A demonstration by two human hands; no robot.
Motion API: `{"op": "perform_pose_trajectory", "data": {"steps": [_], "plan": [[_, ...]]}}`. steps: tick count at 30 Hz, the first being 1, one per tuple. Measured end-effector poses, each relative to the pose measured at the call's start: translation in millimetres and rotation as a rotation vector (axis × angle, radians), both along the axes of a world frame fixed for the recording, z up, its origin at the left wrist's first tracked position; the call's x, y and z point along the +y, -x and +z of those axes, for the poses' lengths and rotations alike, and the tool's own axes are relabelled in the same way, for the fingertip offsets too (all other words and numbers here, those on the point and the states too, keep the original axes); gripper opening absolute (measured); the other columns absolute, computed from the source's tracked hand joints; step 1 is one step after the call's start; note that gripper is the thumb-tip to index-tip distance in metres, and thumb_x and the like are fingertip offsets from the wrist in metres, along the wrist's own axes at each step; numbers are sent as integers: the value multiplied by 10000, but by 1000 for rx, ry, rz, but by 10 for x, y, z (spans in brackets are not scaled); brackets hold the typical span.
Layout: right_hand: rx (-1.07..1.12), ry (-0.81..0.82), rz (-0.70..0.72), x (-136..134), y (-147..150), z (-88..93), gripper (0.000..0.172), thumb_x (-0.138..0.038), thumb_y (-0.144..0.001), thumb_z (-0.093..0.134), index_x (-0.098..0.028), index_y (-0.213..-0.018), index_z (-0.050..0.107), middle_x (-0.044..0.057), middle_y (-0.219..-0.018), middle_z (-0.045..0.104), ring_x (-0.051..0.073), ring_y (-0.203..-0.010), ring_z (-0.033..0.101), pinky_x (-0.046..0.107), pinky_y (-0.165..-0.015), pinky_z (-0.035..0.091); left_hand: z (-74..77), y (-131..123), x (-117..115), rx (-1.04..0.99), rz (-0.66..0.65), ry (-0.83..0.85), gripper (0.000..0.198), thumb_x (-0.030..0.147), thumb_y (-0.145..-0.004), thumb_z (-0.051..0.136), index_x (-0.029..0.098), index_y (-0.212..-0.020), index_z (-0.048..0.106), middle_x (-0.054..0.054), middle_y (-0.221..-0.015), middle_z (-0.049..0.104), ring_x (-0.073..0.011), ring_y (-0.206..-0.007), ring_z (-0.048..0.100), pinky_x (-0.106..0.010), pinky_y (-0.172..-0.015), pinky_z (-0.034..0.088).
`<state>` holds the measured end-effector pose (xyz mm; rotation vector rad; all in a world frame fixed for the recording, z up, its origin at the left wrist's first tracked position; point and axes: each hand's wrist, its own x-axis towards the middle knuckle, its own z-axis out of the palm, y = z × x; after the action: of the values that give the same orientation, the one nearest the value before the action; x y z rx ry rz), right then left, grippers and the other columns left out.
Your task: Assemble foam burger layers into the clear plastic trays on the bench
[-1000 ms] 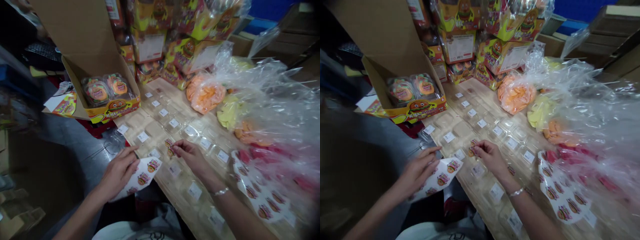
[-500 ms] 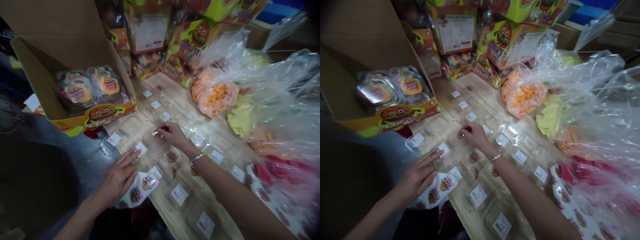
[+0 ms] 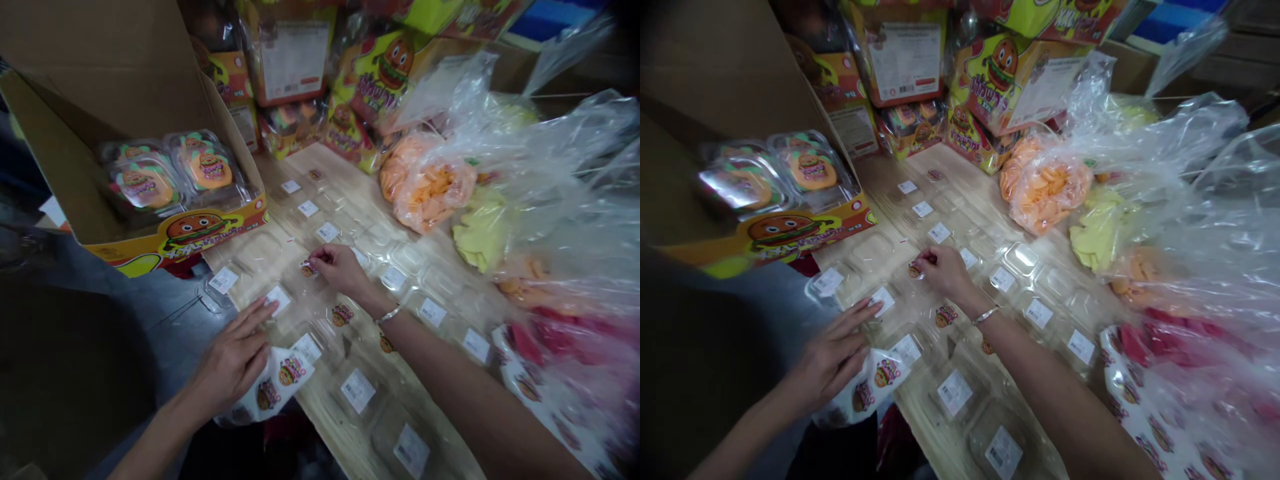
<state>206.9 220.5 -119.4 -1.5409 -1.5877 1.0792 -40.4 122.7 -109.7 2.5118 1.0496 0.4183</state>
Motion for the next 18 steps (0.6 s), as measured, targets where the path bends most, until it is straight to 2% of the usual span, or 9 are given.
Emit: {"op": "perform_pose_trajectory", "data": {"steps": [5,13,15,18], "plan": [[-13,16,-23,-11,33,25,75,-169,-778,617,-138,-769,684,20,-710,680,120,-619,579,236,-581,402,-14,4,-5,10,0,-17,176,153,-857,472,166,-735,598,-121,-1460,453,-277,-1411,304,-445,-1113,360],[-234,-59,-22,-95,86,54,78,-164,-812,588,-177,-786,661,7,-743,674,137,-682,587,246,-621,402,-20,-14,-15,-27,32,-4,175,158,-846,478,171,-724,604,-103,-1458,463,-288,-1398,331,-430,-1105,380],[-327,-90,-9,-141,122,78,70,-185,-827,585,-179,-854,649,22,-807,671,151,-729,593,260,-653,415,-22,-10,-18,-41,43,5,172,154,-838,482,170,-738,621,-100,-1459,462,-293,-1392,342,-436,-1106,379],[-494,-119,-30,-215,195,128,243,-227,-860,572,-183,-1099,582,74,-1007,639,177,-796,601,290,-682,438,-31,3,-19,-34,31,14,159,158,-827,497,175,-773,645,-90,-1467,453,-295,-1388,350,-447,-1100,387]]}}
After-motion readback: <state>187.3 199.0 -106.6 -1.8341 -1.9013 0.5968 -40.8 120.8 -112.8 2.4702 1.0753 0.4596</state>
